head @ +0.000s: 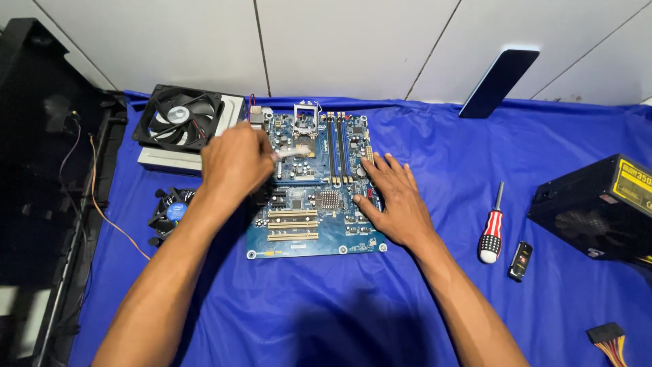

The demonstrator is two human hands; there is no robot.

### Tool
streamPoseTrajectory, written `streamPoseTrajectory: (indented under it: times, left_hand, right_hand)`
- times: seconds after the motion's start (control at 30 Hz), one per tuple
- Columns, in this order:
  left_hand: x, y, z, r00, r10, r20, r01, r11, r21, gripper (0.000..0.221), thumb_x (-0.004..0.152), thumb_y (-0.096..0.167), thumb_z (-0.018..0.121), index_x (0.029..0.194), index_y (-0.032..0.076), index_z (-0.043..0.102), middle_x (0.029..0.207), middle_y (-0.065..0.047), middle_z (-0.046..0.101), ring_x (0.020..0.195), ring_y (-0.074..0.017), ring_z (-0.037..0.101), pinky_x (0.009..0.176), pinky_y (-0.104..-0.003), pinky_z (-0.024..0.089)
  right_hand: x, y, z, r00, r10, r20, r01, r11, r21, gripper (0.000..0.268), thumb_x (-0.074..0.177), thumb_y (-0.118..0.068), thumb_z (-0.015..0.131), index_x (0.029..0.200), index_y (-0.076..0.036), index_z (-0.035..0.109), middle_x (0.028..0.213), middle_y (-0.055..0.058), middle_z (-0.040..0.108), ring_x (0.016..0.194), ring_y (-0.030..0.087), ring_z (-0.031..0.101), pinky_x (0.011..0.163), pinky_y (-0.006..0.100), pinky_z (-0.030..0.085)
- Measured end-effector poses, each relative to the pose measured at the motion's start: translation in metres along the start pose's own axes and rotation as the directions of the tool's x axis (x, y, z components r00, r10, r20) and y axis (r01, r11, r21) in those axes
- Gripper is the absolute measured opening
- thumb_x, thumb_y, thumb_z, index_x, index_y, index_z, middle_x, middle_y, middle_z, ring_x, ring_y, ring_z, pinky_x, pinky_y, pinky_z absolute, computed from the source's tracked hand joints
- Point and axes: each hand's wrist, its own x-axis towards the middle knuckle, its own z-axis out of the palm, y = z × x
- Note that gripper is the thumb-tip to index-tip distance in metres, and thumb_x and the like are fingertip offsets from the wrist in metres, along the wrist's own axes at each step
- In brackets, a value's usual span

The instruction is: Cleaning a computer motherboard using a toothbrush to remove dust and debris

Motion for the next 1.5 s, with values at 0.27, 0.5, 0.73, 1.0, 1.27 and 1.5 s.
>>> streamPoseTrajectory:
  times: [0.27, 0.5, 0.73, 1.0, 1.27, 1.5]
  left_hand:
    - [-0.022, 0.002, -0.02, 0.995, 0.044, 0.087, -0.031, 0.99, -0.139, 0.013, 0.085, 0.024, 0.074, 0.087, 0.013, 0.081, 0.091, -0.017, 0.073, 0.099, -0.0486, 0.071, 0.087, -0.061, 0.056]
    - [-0.058, 0.015, 0.001, 0.937, 0.147, -0.316, -0.283, 0.851, -0.443, 0.031, 0.09, 0.015, 0.077, 0.12, 0.006, 0.076, 0.081, -0.015, 0.062, 0.085, -0.0429, 0.068, 0.077, -0.052, 0.053]
    - [-0.102, 0.014, 0.025, 0.809, 0.152, -0.568, -0.428, 0.815, -0.391, 0.012, 0.091, 0.01, 0.077, 0.103, 0.007, 0.077, 0.09, -0.013, 0.065, 0.086, -0.0394, 0.069, 0.075, -0.047, 0.053]
    - [-0.145, 0.041, 0.018, 0.802, 0.163, -0.575, -0.547, 0.589, -0.595, 0.012, 0.089, 0.01, 0.079, 0.095, 0.003, 0.071, 0.092, -0.01, 0.075, 0.085, -0.0246, 0.073, 0.082, -0.034, 0.057]
    - [-0.141, -0.026, 0.028, 0.645, 0.563, -0.516, -0.686, 0.724, -0.067, 0.029, 0.101, 0.019, 0.07, 0.128, 0.008, 0.068, 0.108, -0.005, 0.076, 0.089, -0.0211, 0.072, 0.076, -0.035, 0.052]
    - [-0.149, -0.048, 0.045, 0.706, 0.544, -0.453, -0.626, 0.779, -0.04, 0.026, 0.104, 0.019, 0.06, 0.128, 0.013, 0.068, 0.083, -0.001, 0.058, 0.065, -0.0212, 0.061, 0.06, -0.035, 0.049]
  right_hand:
    - [-0.001, 0.009, 0.007, 0.997, -0.055, -0.062, 0.056, 0.998, 0.007, 0.069, 0.095, -0.05, 0.063, 0.156, -0.023, 0.046, 0.159, 0.013, 0.046, 0.151, 0.037, 0.033, 0.124, 0.059, 0.018]
    - [0.0, 0.009, 0.009, 0.952, -0.16, -0.26, 0.188, 0.978, 0.087, 0.068, 0.094, -0.037, 0.071, 0.155, -0.02, 0.048, 0.156, 0.016, 0.049, 0.144, 0.041, 0.043, 0.12, 0.06, 0.029]
    - [-0.017, -0.009, 0.003, 0.761, -0.295, -0.578, 0.285, 0.952, -0.11, 0.094, 0.096, -0.01, 0.074, 0.162, 0.009, 0.01, 0.165, 0.029, 0.031, 0.134, 0.045, 0.054, 0.116, 0.051, 0.042]
    - [-0.045, -0.096, -0.006, 0.825, -0.532, -0.19, 0.56, 0.814, 0.154, 0.048, 0.095, -0.014, 0.068, 0.139, 0.001, 0.054, 0.14, 0.016, 0.063, 0.127, 0.032, 0.062, 0.113, 0.043, 0.046]
    - [0.002, -0.018, -0.011, 0.964, -0.158, -0.212, 0.114, 0.972, -0.206, 0.045, 0.101, -0.025, 0.059, 0.145, -0.035, 0.06, 0.083, 0.005, 0.05, 0.067, 0.024, 0.053, 0.059, 0.042, 0.046]
    - [0.037, 0.019, 0.006, 0.96, -0.189, -0.206, 0.134, 0.958, -0.254, 0.039, 0.098, -0.018, 0.066, 0.136, -0.029, 0.069, 0.088, 0.009, 0.049, 0.069, 0.029, 0.051, 0.052, 0.045, 0.041]
